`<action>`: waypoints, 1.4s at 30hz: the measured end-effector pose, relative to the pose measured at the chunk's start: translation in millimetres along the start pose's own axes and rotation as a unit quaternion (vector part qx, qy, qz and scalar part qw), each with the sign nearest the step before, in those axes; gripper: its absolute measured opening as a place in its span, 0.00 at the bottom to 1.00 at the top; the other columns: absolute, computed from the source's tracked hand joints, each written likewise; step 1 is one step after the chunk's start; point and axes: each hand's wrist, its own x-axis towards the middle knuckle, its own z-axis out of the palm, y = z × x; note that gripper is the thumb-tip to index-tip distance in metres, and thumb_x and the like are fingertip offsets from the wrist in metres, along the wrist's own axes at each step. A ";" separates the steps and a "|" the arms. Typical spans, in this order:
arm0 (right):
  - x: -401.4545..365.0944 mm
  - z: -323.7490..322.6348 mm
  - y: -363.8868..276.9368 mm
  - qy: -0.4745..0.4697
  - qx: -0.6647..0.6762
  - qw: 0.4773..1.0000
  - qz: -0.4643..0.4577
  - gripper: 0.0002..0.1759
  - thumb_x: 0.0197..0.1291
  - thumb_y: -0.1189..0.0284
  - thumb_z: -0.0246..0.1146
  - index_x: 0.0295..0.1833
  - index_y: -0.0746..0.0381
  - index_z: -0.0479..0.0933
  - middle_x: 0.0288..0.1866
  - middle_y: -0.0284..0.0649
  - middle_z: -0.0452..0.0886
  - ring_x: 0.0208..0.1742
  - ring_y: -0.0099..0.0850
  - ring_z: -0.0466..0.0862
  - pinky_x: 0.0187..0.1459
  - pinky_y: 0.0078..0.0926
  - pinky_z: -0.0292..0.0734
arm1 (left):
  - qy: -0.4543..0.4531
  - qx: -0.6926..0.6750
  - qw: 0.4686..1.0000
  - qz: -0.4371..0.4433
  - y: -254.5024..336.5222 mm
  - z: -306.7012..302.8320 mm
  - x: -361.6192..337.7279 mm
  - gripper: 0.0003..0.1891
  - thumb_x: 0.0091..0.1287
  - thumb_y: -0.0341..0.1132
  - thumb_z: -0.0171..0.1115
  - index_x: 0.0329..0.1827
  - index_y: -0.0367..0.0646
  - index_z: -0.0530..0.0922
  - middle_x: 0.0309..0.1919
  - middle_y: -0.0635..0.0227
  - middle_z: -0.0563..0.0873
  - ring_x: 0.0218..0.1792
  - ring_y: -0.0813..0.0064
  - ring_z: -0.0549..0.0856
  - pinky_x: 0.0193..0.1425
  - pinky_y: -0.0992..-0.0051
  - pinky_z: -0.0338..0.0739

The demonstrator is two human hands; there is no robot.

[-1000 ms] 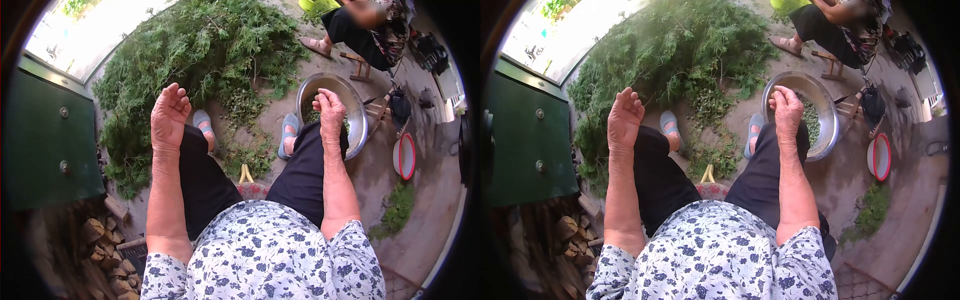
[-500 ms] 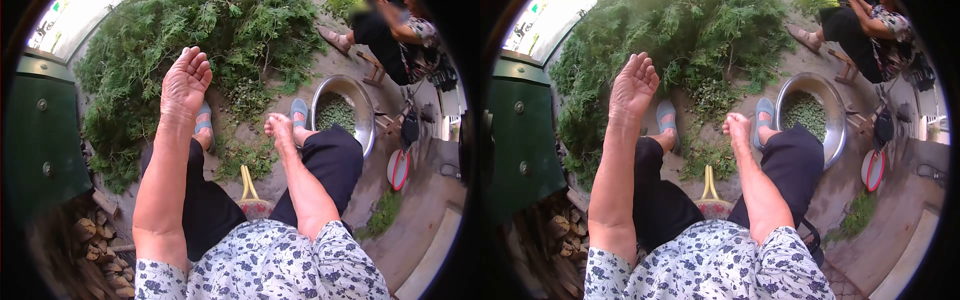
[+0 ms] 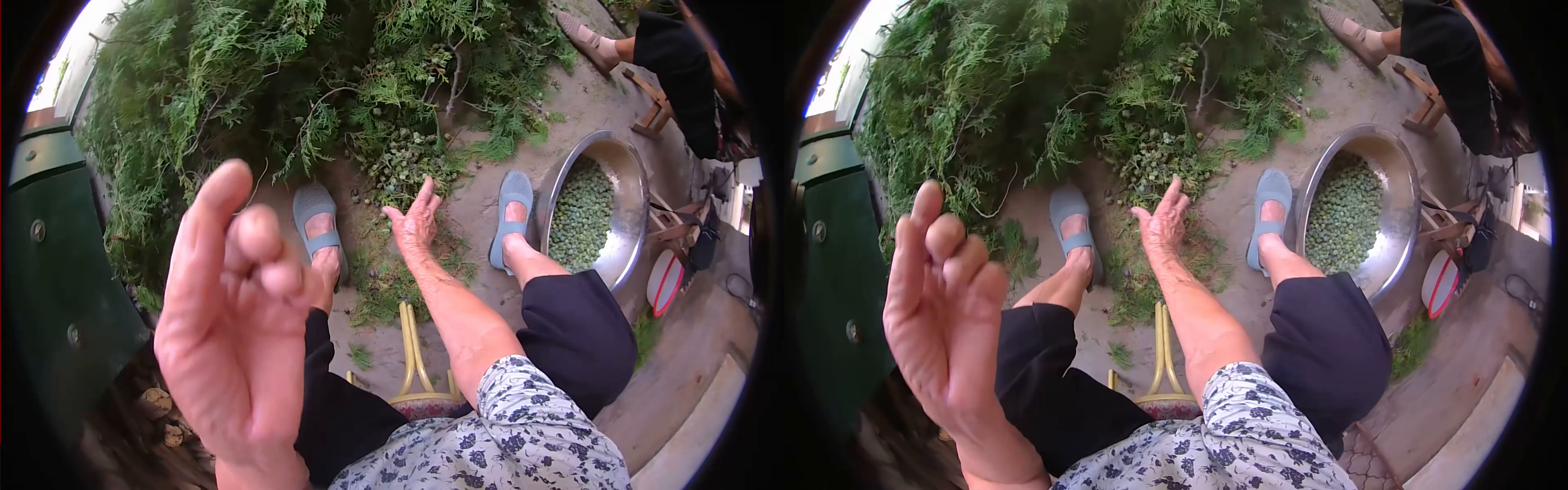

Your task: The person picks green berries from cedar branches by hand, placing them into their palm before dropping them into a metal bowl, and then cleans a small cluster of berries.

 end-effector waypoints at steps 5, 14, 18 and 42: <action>22.6 32.5 16.5 0.136 -0.082 0.978 -0.135 0.47 0.44 0.69 0.73 0.70 0.60 0.56 0.54 0.49 0.67 0.46 0.48 0.78 0.41 0.42 0.77 | -0.038 -0.003 0.999 -0.014 -7.8 -4.0 -0.1 0.20 0.76 0.38 0.43 0.64 0.34 0.65 0.33 0.67 0.73 0.28 0.77 0.66 0.34 0.76 0.65; 33.4 -13.4 36.5 0.061 0.307 0.949 -0.044 0.10 0.53 0.81 0.65 0.43 0.66 0.79 0.32 0.38 0.81 0.26 0.21 0.79 0.26 0.19 0.75 | -0.068 0.032 0.997 -0.037 -13.2 2.0 0.8 0.17 0.76 0.37 0.43 0.60 0.35 0.68 0.33 0.65 0.76 0.28 0.77 0.68 0.34 0.75 0.65; 57.1 -49.6 44.3 -0.060 0.475 0.876 0.064 0.07 0.59 0.79 0.62 0.43 0.64 0.77 0.32 0.31 0.79 0.25 0.19 0.76 0.26 0.16 0.74 | -0.076 0.031 0.996 -0.026 -16.0 3.3 2.0 0.16 0.76 0.37 0.43 0.60 0.35 0.67 0.33 0.65 0.76 0.29 0.77 0.68 0.34 0.76 0.66; -99.5 -223.1 -171.0 0.294 0.073 0.773 -0.557 0.12 0.46 0.80 0.68 0.39 0.65 0.80 0.39 0.41 0.79 0.42 0.38 0.78 0.44 0.35 0.70 | -0.176 0.050 0.983 -0.030 -55.1 34.3 3.9 0.10 0.66 0.34 0.62 0.47 0.42 0.79 0.38 0.70 0.84 0.41 0.82 0.81 0.41 0.85 0.72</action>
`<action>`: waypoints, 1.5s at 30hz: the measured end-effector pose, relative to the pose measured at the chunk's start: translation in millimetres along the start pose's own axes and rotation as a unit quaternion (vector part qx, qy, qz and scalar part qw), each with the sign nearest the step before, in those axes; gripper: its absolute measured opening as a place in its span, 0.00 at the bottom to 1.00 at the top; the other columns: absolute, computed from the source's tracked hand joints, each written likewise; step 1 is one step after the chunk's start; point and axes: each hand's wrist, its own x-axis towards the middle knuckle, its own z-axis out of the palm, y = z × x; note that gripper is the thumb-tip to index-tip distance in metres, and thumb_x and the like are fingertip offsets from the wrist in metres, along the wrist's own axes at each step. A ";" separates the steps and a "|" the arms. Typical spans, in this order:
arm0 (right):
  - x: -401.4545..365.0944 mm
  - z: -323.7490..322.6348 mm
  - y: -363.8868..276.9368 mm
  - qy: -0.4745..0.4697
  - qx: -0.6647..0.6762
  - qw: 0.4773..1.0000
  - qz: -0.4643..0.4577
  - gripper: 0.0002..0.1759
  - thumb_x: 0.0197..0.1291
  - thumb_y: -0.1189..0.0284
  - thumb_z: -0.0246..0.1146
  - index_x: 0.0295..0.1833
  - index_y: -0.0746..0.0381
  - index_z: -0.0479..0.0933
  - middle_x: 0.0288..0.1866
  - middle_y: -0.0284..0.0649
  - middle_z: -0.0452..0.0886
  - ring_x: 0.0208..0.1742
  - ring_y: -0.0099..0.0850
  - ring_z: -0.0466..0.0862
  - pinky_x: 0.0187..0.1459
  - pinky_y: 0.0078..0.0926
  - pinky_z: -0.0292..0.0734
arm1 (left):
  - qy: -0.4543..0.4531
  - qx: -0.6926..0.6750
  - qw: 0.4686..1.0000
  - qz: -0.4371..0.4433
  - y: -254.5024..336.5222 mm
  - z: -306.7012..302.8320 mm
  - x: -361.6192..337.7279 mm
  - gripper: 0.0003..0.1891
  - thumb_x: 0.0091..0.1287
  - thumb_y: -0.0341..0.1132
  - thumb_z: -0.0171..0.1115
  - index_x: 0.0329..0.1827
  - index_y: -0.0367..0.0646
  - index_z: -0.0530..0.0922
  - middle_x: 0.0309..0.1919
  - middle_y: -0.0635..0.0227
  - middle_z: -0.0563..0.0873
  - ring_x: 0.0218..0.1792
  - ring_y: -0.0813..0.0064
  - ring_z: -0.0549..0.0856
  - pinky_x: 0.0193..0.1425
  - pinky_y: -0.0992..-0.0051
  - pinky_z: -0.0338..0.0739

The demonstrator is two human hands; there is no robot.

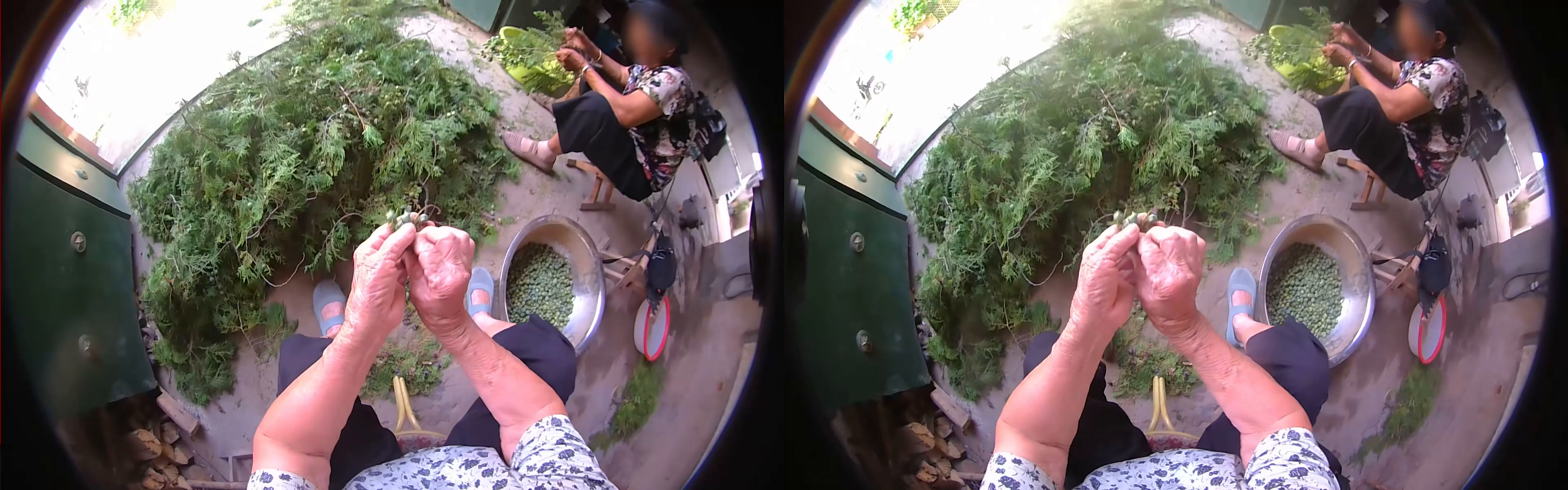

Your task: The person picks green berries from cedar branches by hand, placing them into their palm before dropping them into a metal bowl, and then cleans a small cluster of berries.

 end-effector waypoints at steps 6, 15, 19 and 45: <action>14.0 -29.1 -14.6 -0.152 0.013 0.988 -0.030 0.20 0.41 0.74 0.69 0.44 0.67 0.79 0.44 0.42 0.78 0.48 0.42 0.75 0.51 0.40 0.67 | -0.022 -0.068 0.997 0.013 2.8 -3.7 -1.6 0.09 0.67 0.29 0.57 0.47 0.35 0.77 0.39 0.62 0.84 0.40 0.73 0.83 0.48 0.75 0.78; 28.1 -44.2 -8.6 -0.194 0.223 0.955 0.006 0.15 0.49 0.76 0.67 0.46 0.64 0.79 0.46 0.42 0.79 0.53 0.41 0.77 0.55 0.37 0.71 | 0.009 -0.078 0.997 -0.008 12.7 -5.7 5.1 0.09 0.69 0.27 0.56 0.50 0.39 0.75 0.35 0.66 0.83 0.34 0.76 0.83 0.40 0.76 0.81; 30.6 -36.6 10.6 -0.067 0.171 0.975 0.122 0.08 0.55 0.80 0.64 0.42 0.64 0.79 0.39 0.41 0.80 0.43 0.38 0.80 0.45 0.30 0.76 | -0.028 -0.074 0.997 -0.004 8.2 0.8 5.9 0.08 0.68 0.27 0.56 0.48 0.37 0.75 0.34 0.66 0.82 0.32 0.76 0.83 0.41 0.74 0.82; 37.7 -61.7 48.1 -0.116 0.574 0.676 0.448 0.07 0.62 0.77 0.61 0.45 0.65 0.75 0.28 0.34 0.75 0.26 0.18 0.72 0.24 0.14 0.66 | -0.031 0.209 0.976 0.056 -2.8 22.7 -0.3 0.05 0.64 0.29 0.63 0.37 0.36 0.81 0.23 0.72 0.81 0.19 0.89 0.71 0.20 0.86 0.62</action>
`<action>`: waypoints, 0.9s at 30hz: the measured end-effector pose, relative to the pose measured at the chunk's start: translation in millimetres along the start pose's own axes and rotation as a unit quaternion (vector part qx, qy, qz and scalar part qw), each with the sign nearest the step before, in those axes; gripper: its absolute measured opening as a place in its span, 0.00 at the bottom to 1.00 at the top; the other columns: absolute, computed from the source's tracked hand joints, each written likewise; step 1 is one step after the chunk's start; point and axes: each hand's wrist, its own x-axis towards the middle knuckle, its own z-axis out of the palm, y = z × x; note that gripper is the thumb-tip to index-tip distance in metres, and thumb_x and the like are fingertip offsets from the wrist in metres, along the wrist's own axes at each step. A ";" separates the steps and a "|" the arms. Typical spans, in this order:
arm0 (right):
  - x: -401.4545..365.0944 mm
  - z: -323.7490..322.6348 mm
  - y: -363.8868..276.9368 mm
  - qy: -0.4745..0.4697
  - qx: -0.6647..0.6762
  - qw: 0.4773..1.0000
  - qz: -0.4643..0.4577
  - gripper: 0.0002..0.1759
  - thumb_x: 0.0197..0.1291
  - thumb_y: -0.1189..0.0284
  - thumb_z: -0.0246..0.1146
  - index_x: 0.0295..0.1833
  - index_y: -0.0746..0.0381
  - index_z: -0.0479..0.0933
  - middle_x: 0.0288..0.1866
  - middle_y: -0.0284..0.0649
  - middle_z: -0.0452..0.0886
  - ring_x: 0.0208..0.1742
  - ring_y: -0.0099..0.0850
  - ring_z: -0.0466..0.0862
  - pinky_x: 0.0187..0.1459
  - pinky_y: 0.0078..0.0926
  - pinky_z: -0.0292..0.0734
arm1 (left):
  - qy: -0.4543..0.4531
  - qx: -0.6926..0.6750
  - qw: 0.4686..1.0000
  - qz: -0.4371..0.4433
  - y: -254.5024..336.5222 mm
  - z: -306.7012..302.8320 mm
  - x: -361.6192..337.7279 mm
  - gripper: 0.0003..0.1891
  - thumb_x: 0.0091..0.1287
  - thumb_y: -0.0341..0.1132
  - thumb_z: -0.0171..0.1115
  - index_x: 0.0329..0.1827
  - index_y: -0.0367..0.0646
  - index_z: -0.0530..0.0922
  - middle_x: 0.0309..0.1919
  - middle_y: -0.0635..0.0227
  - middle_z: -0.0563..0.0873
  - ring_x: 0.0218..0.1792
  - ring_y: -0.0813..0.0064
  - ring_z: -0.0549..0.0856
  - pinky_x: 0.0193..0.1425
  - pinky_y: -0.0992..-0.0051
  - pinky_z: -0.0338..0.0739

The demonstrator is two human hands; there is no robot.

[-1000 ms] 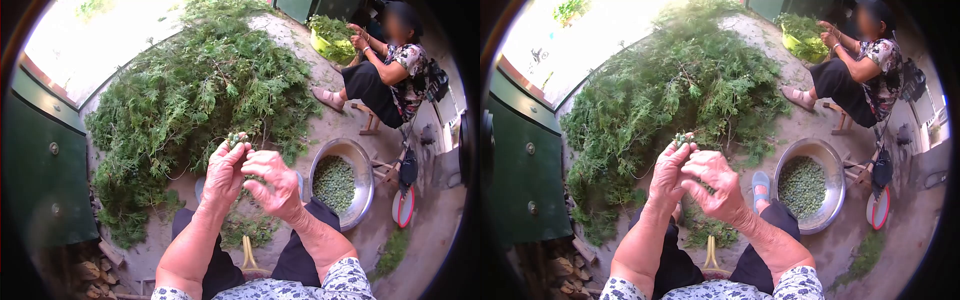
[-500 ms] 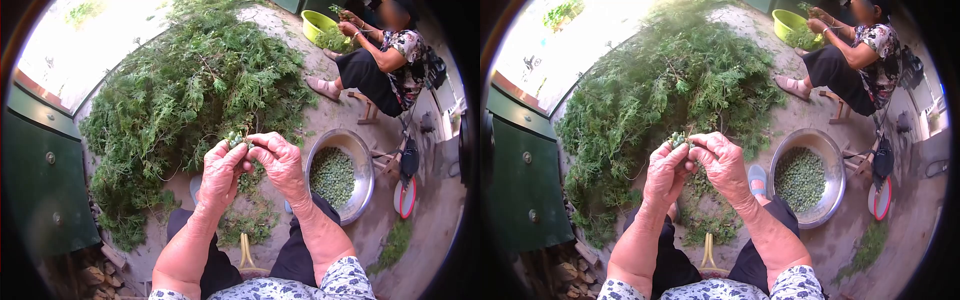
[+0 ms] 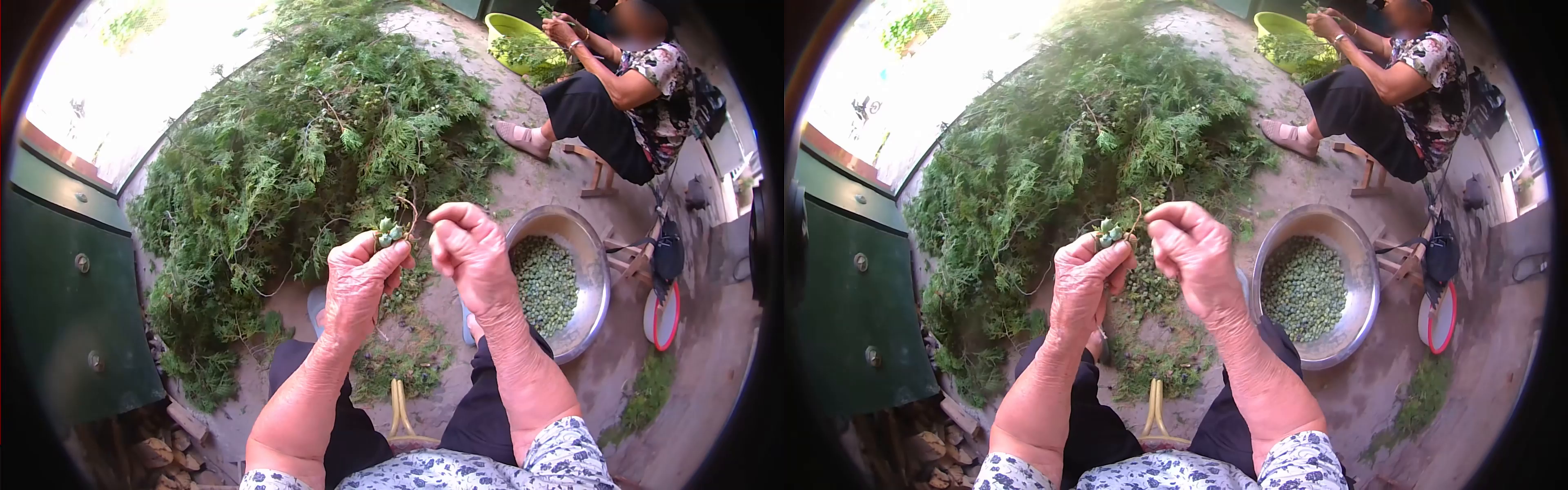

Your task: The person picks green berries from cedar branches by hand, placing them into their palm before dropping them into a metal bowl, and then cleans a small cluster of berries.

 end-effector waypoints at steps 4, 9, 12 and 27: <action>0.1 11.4 8.7 0.011 -0.314 0.937 -0.153 0.10 0.57 0.75 0.67 0.45 0.66 0.81 0.32 0.30 0.74 0.28 0.19 0.75 0.30 0.15 0.72 | -0.030 0.066 0.997 0.012 -2.2 -1.6 0.5 0.05 0.63 0.32 0.66 0.35 0.40 0.82 0.25 0.73 0.83 0.21 0.93 0.72 0.21 0.88 0.63; -6.2 16.7 2.3 0.015 -0.269 0.955 -0.126 0.10 0.56 0.74 0.68 0.43 0.67 0.81 0.33 0.33 0.76 0.34 0.20 0.79 0.34 0.17 0.75 | -0.036 0.191 0.978 0.082 5.4 2.1 -1.4 0.04 0.63 0.29 0.65 0.36 0.38 0.83 0.21 0.74 0.82 0.20 0.92 0.72 0.22 0.86 0.65; -4.5 9.3 5.0 0.014 -0.330 0.930 -0.163 0.09 0.58 0.73 0.66 0.41 0.67 0.81 0.32 0.32 0.77 0.31 0.19 0.78 0.32 0.16 0.74 | -0.063 0.201 0.971 0.112 -5.1 -2.1 1.9 0.05 0.62 0.28 0.66 0.39 0.37 0.83 0.22 0.75 0.82 0.22 0.90 0.74 0.26 0.85 0.68; -6.4 -5.3 -11.2 -0.042 -0.073 0.996 0.037 0.15 0.59 0.72 0.66 0.49 0.64 0.75 0.36 0.32 0.78 0.26 0.13 0.74 0.22 0.08 0.62 | -0.132 0.176 0.975 -0.013 6.6 3.2 -0.9 0.04 0.62 0.32 0.66 0.35 0.40 0.84 0.20 0.77 0.80 0.23 0.89 0.75 0.29 0.85 0.68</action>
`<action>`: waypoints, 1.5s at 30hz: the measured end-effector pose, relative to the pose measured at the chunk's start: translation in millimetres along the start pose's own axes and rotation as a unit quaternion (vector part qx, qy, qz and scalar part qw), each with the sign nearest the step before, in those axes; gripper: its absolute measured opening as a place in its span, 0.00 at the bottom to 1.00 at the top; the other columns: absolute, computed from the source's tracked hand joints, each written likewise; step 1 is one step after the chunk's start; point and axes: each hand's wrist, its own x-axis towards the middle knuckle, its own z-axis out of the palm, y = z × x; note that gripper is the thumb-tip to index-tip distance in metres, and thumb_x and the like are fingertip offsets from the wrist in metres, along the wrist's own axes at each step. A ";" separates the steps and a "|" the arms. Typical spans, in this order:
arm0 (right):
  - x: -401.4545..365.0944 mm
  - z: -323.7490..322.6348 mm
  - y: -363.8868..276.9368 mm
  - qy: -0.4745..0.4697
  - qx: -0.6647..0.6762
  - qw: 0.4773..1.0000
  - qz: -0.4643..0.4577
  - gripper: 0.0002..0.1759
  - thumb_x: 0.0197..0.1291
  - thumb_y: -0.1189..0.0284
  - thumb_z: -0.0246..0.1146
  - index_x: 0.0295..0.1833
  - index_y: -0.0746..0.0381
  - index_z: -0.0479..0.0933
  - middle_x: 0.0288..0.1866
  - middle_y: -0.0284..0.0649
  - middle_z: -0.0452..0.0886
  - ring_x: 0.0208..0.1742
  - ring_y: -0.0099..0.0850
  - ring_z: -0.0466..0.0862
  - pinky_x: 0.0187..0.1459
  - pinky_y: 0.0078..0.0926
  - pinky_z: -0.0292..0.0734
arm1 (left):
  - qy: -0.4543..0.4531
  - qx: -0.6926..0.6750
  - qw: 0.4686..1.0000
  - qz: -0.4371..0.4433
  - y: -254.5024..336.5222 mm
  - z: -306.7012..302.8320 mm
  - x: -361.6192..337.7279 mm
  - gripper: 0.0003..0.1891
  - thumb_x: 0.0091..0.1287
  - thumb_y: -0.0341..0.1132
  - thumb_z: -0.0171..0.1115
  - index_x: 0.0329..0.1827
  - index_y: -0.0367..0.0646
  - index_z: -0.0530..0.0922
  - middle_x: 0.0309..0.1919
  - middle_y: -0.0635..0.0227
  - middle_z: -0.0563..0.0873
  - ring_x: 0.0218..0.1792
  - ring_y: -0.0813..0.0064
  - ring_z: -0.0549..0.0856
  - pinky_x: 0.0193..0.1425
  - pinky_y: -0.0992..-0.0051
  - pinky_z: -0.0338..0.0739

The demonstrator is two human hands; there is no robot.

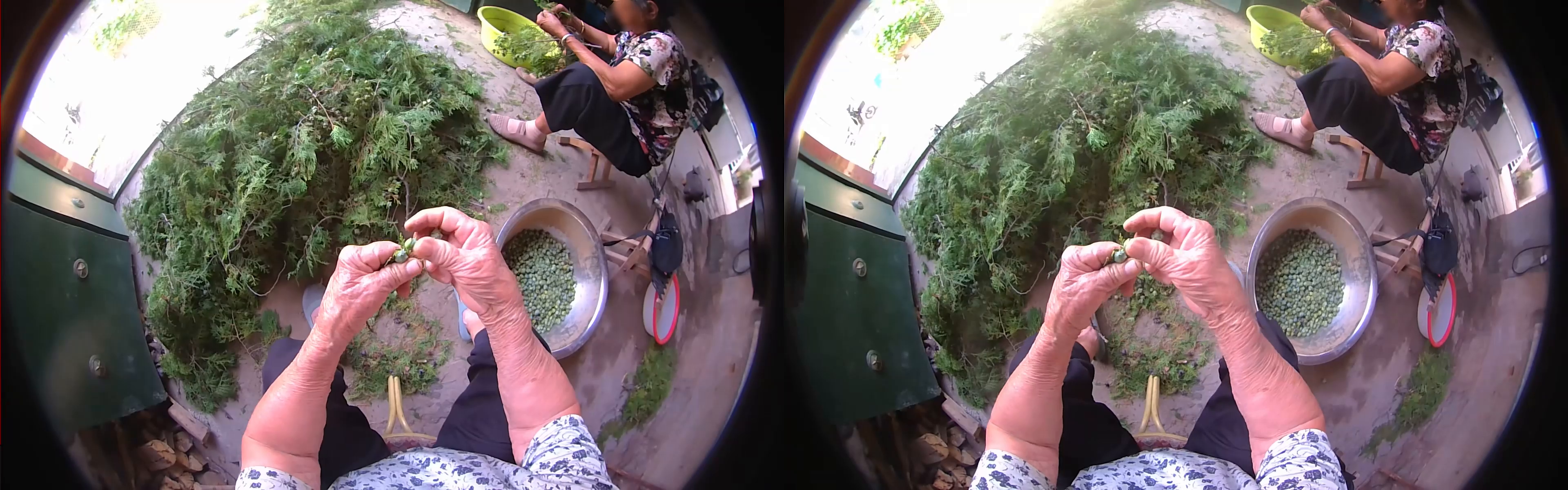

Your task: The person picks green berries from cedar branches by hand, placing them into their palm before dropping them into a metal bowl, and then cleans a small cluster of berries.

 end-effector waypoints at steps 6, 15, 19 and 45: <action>0.7 -0.6 1.9 0.026 -0.028 0.999 0.037 0.12 0.58 0.72 0.67 0.45 0.65 0.78 0.27 0.29 0.77 0.23 0.12 0.71 0.19 0.08 0.58 | 0.013 0.004 1.000 0.023 -8.7 5.9 0.7 0.06 0.63 0.33 0.66 0.34 0.40 0.83 0.18 0.77 0.77 0.21 0.89 0.72 0.25 0.85 0.63; 8.2 -14.1 6.1 0.067 0.239 0.969 0.016 0.07 0.62 0.73 0.63 0.40 0.66 0.74 0.36 0.39 0.77 0.26 0.17 0.73 0.19 0.11 0.63 | 0.032 -0.010 0.999 0.018 -7.5 5.8 3.8 0.08 0.62 0.32 0.67 0.26 0.40 0.80 0.15 0.79 0.72 0.18 0.89 0.67 0.22 0.83 0.59; 1.4 -15.0 -2.2 0.040 0.180 0.983 0.013 0.05 0.62 0.77 0.61 0.42 0.67 0.75 0.37 0.37 0.78 0.28 0.17 0.73 0.22 0.13 0.65 | 0.062 0.050 0.997 0.021 -4.6 6.5 6.0 0.09 0.62 0.33 0.66 0.24 0.40 0.80 0.14 0.78 0.74 0.18 0.90 0.68 0.22 0.83 0.60; -9.1 5.6 21.0 0.060 -0.470 0.812 -0.341 0.07 0.51 0.79 0.68 0.37 0.63 0.80 0.30 0.39 0.77 0.33 0.34 0.79 0.37 0.27 0.76 | 0.071 -0.006 0.997 0.002 -32.9 15.3 7.4 0.04 0.64 0.28 0.62 0.35 0.37 0.84 0.21 0.74 0.82 0.22 0.87 0.77 0.28 0.83 0.72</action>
